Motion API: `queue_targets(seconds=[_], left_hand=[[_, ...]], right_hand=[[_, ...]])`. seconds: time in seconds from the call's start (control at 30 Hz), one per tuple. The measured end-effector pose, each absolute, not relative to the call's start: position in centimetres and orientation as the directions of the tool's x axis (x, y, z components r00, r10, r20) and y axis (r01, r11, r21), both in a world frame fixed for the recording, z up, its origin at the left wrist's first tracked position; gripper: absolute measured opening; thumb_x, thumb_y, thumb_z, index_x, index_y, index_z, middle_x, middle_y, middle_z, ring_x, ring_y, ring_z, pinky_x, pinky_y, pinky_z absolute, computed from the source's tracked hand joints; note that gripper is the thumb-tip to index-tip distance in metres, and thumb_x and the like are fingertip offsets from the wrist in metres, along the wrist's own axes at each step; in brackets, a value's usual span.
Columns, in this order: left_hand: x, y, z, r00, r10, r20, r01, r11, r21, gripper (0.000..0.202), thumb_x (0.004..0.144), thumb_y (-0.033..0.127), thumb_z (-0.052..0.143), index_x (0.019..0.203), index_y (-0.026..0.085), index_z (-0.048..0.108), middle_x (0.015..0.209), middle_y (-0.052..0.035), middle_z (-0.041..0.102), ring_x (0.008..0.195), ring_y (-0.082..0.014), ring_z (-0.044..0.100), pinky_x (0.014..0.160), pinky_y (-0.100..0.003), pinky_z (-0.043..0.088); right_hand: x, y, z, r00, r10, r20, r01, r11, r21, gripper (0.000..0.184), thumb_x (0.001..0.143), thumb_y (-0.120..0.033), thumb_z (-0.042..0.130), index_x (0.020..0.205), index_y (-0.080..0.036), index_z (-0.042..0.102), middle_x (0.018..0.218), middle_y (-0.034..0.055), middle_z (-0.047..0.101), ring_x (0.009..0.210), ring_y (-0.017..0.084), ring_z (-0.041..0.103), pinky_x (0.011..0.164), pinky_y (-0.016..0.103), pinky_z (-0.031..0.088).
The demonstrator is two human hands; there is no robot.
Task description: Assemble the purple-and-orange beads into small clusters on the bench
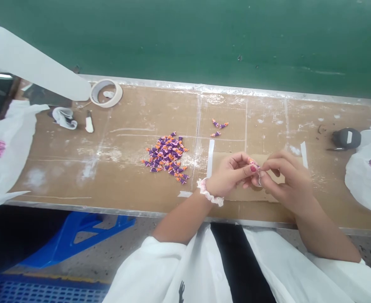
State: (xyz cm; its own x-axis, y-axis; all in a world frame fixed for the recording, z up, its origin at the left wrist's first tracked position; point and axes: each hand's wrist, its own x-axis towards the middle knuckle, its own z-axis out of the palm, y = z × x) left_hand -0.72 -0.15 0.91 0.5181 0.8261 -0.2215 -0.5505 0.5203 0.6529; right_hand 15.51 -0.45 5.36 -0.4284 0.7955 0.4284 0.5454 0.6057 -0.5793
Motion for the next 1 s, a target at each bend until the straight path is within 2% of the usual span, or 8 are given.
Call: queue_targets(seconds=[0.13,0.2,0.27,0.4,0.47,0.57,0.77,1.0], left_hand=[[-1.3,1.7,-0.2,0.069,0.946,-0.317,-0.483,0.31,0.819,0.027,0.076,0.035,0.072,0.08,0.015,0.056,0.063,0.0023,0.059,0.049,-0.005,0.053,0.045,-0.016,0.042],[-2.1,3.1,-1.0,-0.143,0.947,-0.289,-0.332,0.229,0.915,0.016,0.079,0.026,0.068,0.083,0.014,0.058,0.067,0.0011,0.06,0.052,-0.0054,0.054,0.047,-0.017,0.044],[-2.9,4.4,-1.8,-0.242,0.938,-0.249,-0.159,0.215,0.964,0.011,0.08,0.019,0.063,0.09,0.013,0.06,0.074,-0.0008,0.061,0.058,-0.0073,0.056,0.047,-0.017,0.043],[-3.5,5.2,-2.5,-0.308,0.945,-0.114,0.067,0.141,0.988,0.043,0.082,0.015,0.058,0.124,0.015,0.054,0.082,-0.0012,0.062,0.069,-0.0094,0.059,0.057,-0.019,0.045],[-3.4,4.8,-2.4,-0.319,0.948,-0.015,0.149,0.066,0.987,0.047,0.082,0.017,0.057,0.129,0.017,0.051,0.082,-0.0005,0.061,0.072,-0.0094,0.058,0.065,-0.02,0.045],[-3.2,4.0,-2.3,-0.287,0.957,0.037,0.195,0.02,0.981,0.036,0.083,0.02,0.056,0.119,0.017,0.058,0.077,0.0006,0.057,0.069,-0.0092,0.055,0.065,-0.02,0.044],[-3.2,3.5,-1.7,-0.277,0.961,-0.004,0.121,0.039,0.992,0.022,0.082,0.02,0.056,0.103,0.015,0.062,0.075,0.0006,0.056,0.068,-0.0091,0.052,0.065,-0.02,0.042],[-2.5,2.7,-1.4,-0.179,0.983,-0.043,0.003,0.044,0.999,0.016,0.081,0.023,0.059,0.094,0.015,0.064,0.08,-0.0015,0.059,0.07,-0.0089,0.053,0.064,-0.02,0.042]], right_hand=[[16.9,1.0,4.0,-0.239,0.912,0.334,0.645,0.406,-0.648,0.008,0.082,-0.017,0.059,0.086,-0.022,0.055,0.067,-0.0032,0.048,0.057,0.011,0.046,0.054,0.026,0.04],[17.8,2.4,2.8,-0.157,0.962,0.222,0.705,0.266,-0.658,0.004,0.082,-0.021,0.058,0.079,-0.022,0.056,0.065,-0.0028,0.052,0.056,0.011,0.048,0.053,0.025,0.04],[18.4,4.1,1.4,-0.169,0.98,0.103,0.755,0.196,-0.625,0.003,0.08,-0.021,0.056,0.077,-0.021,0.057,0.069,0.0,0.06,0.061,0.014,0.055,0.056,0.027,0.043],[18.5,7.7,-0.6,-0.204,0.976,0.076,0.833,0.214,-0.51,0.01,0.08,-0.019,0.053,0.084,-0.019,0.062,0.078,0.0047,0.065,0.07,0.018,0.058,0.064,0.031,0.044],[17.9,9.0,-1.0,-0.219,0.971,0.098,0.846,0.239,-0.477,0.014,0.083,-0.022,0.052,0.088,-0.019,0.065,0.082,0.0066,0.066,0.075,0.02,0.058,0.068,0.033,0.044],[16.9,10.2,-1.5,-0.25,0.961,0.117,0.862,0.277,-0.425,0.016,0.085,-0.025,0.052,0.084,-0.02,0.067,0.085,0.008,0.066,0.081,0.022,0.058,0.07,0.034,0.042],[15.9,10.8,-2.7,-0.257,0.957,0.136,0.882,0.289,-0.373,0.018,0.085,-0.018,0.049,0.07,-0.019,0.059,0.082,0.0106,0.062,0.081,0.023,0.054,0.067,0.033,0.039],[16.0,11.1,-2.4,-0.272,0.947,0.171,0.814,0.321,-0.484,0.016,0.081,-0.012,0.048,0.069,-0.02,0.043,0.076,0.0078,0.054,0.075,0.02,0.049,0.062,0.03,0.038]])
